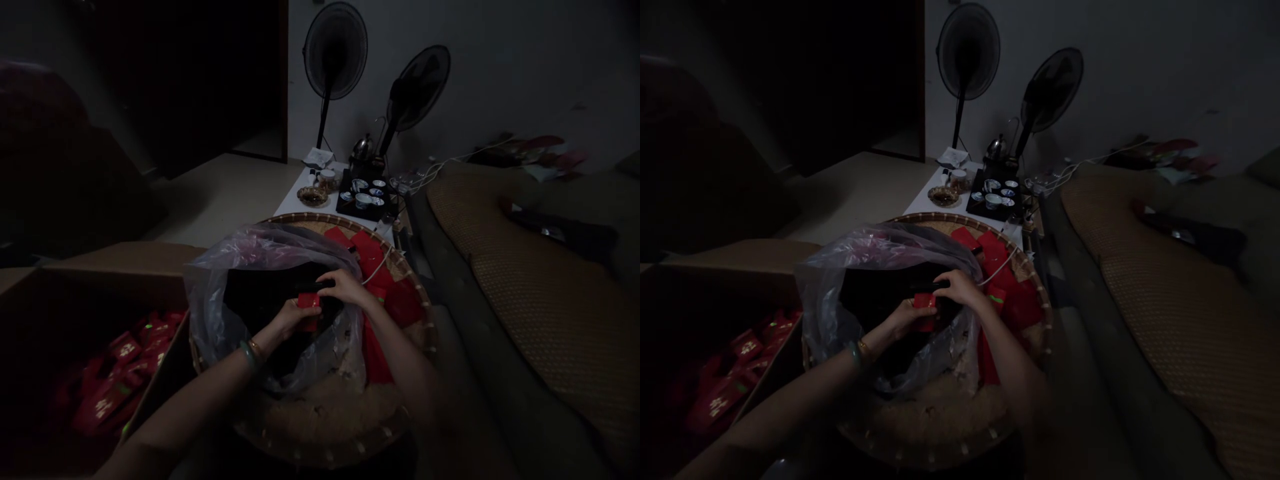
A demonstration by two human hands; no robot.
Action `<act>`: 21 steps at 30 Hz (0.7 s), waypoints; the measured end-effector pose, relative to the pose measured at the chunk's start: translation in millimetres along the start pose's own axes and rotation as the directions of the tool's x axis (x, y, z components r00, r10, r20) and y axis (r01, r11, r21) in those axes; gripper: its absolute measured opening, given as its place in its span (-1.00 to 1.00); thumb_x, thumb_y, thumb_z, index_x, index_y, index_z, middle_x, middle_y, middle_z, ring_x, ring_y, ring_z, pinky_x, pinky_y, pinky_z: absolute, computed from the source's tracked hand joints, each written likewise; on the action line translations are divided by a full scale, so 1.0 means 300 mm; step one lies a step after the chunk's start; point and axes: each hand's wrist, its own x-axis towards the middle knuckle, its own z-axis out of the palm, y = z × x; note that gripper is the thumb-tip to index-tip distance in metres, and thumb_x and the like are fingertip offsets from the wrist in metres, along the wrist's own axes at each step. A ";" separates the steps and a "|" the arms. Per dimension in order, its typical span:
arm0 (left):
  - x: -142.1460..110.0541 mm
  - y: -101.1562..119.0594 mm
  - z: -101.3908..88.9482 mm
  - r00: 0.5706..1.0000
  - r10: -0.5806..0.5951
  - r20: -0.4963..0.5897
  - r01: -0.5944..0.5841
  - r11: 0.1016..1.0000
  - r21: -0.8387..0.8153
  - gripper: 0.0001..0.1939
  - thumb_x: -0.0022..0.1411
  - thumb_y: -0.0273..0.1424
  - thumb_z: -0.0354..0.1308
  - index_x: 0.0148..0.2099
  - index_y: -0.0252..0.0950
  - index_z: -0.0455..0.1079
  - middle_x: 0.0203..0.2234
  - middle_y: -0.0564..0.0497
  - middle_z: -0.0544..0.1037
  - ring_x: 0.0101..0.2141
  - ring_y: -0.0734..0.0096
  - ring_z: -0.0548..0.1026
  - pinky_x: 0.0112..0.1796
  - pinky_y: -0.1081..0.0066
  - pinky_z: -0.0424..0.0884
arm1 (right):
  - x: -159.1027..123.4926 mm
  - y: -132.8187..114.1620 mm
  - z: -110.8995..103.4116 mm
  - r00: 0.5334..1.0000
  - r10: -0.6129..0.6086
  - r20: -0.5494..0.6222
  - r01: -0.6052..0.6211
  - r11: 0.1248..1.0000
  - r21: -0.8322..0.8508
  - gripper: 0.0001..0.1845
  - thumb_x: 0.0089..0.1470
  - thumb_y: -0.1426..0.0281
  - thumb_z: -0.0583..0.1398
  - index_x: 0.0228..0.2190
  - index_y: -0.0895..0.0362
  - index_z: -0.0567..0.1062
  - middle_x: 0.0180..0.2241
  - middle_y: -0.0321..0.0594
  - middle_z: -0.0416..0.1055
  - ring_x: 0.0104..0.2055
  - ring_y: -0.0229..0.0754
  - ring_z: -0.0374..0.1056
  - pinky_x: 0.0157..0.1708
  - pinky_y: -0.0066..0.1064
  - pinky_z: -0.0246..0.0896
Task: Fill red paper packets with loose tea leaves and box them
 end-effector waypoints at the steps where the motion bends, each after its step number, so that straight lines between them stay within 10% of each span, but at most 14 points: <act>1: 0.000 -0.001 0.000 1.000 0.000 -0.002 0.000 1.000 -0.006 -0.54 -0.38 -0.34 0.47 -0.35 -0.40 0.47 -0.56 -0.02 0.56 -0.54 0.39 0.50 -0.42 0.40 0.40 | -0.001 -0.001 0.002 1.000 0.003 -0.012 -0.003 1.000 -0.013 -0.70 -0.17 0.35 0.32 -0.28 0.08 0.57 -0.33 -0.24 0.55 -0.31 -0.12 0.43 -0.32 -0.40 0.22; 21: 0.003 -0.014 -0.017 0.998 -0.058 0.008 0.058 0.997 -0.051 -0.54 -0.37 -0.39 0.47 -0.32 -0.39 0.48 -0.49 -0.04 0.57 -0.50 0.30 0.54 -0.43 0.33 0.45 | 0.004 0.007 0.029 0.998 0.059 -0.009 -0.059 0.997 -0.046 -0.68 -0.16 0.33 0.32 -0.26 0.12 0.57 -0.37 -0.23 0.54 -0.31 -0.13 0.42 -0.30 -0.41 0.20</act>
